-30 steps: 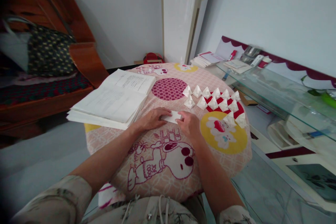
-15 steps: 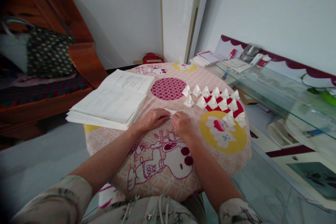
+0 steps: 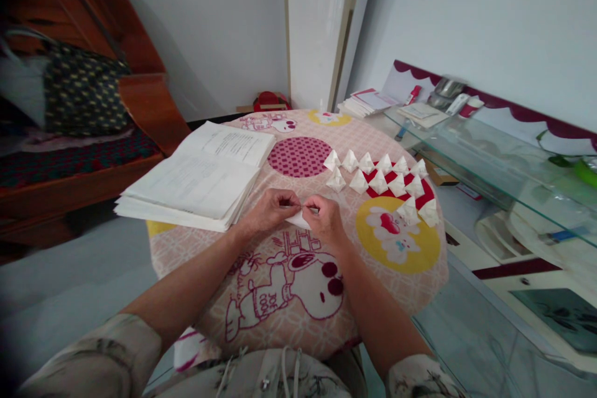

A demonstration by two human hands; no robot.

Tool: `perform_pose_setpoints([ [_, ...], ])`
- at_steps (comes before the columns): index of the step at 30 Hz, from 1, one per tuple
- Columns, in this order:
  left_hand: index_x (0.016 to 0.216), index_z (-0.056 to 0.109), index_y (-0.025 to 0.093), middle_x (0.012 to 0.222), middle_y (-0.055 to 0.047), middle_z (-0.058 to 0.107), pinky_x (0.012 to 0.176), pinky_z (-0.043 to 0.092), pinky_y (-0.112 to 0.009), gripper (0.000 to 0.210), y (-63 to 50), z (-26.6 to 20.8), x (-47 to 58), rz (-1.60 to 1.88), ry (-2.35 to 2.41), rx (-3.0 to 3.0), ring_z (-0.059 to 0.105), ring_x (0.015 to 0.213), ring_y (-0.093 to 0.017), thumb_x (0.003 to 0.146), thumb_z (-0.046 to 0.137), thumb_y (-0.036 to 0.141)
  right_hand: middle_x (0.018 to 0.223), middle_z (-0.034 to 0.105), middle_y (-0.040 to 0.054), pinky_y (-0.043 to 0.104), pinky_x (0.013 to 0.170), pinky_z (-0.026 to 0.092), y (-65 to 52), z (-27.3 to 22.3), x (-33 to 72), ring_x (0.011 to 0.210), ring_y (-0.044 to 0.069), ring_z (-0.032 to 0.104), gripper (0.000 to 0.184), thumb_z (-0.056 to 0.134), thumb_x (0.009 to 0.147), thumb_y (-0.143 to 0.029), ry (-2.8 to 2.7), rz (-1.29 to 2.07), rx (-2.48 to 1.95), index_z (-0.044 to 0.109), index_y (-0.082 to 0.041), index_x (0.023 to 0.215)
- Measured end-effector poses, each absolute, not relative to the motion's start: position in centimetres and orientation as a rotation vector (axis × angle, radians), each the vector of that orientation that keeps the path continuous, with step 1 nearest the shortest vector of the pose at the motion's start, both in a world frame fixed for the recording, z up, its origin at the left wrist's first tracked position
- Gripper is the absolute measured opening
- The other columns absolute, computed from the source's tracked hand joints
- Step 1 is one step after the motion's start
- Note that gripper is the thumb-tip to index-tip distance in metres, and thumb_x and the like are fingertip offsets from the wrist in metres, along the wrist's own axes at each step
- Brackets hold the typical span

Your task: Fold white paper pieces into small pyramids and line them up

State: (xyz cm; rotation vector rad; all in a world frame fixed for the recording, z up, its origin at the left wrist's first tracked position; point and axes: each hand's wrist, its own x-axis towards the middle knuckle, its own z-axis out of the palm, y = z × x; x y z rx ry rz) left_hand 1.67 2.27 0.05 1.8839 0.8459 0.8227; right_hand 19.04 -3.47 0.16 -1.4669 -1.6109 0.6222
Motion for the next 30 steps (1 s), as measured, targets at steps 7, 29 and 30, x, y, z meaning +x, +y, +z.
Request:
perform_pose_setpoints([
  [7, 0.068, 0.066, 0.013, 0.062, 0.002, 0.057, 0.052, 0.032, -0.021, 0.011, 2.9, 0.1, 1.2, 0.779, 0.821, 1.739, 0.045, 0.056, -0.008, 0.070, 0.061, 0.023, 0.057, 0.060, -0.0010, 0.025, 0.051, 0.040, -2.9, -0.2, 20.8, 0.054, 0.014, 0.053, 0.014, 0.060, 0.068, -0.035, -1.382, 0.945, -1.447, 0.062, -0.020, 0.066],
  [29, 0.064, 0.064, 0.013, 0.057, 0.003, 0.056, 0.049, 0.032, -0.020, 0.008, 3.5, -0.4, 1.3, 0.700, 0.915, 1.661, 0.046, 0.052, -0.008, 0.067, 0.061, 0.019, 0.056, 0.060, -0.0008, 0.024, 0.049, 0.036, -3.1, -0.7, 20.8, 0.053, 0.013, 0.049, 0.028, 0.071, 0.068, -0.044, -1.264, 1.046, -1.421, 0.068, -0.017, 0.061],
  [30, 0.064, 0.064, 0.014, 0.056, 0.003, 0.056, 0.048, 0.033, -0.020, 0.007, 3.6, -0.3, 1.1, 0.684, 0.922, 1.649, 0.047, 0.050, -0.008, 0.067, 0.061, 0.019, 0.055, 0.060, -0.0008, 0.024, 0.049, 0.036, -3.1, -0.7, 20.9, 0.053, 0.013, 0.049, 0.028, 0.072, 0.067, -0.044, -1.236, 1.052, -1.428, 0.068, -0.017, 0.061],
])
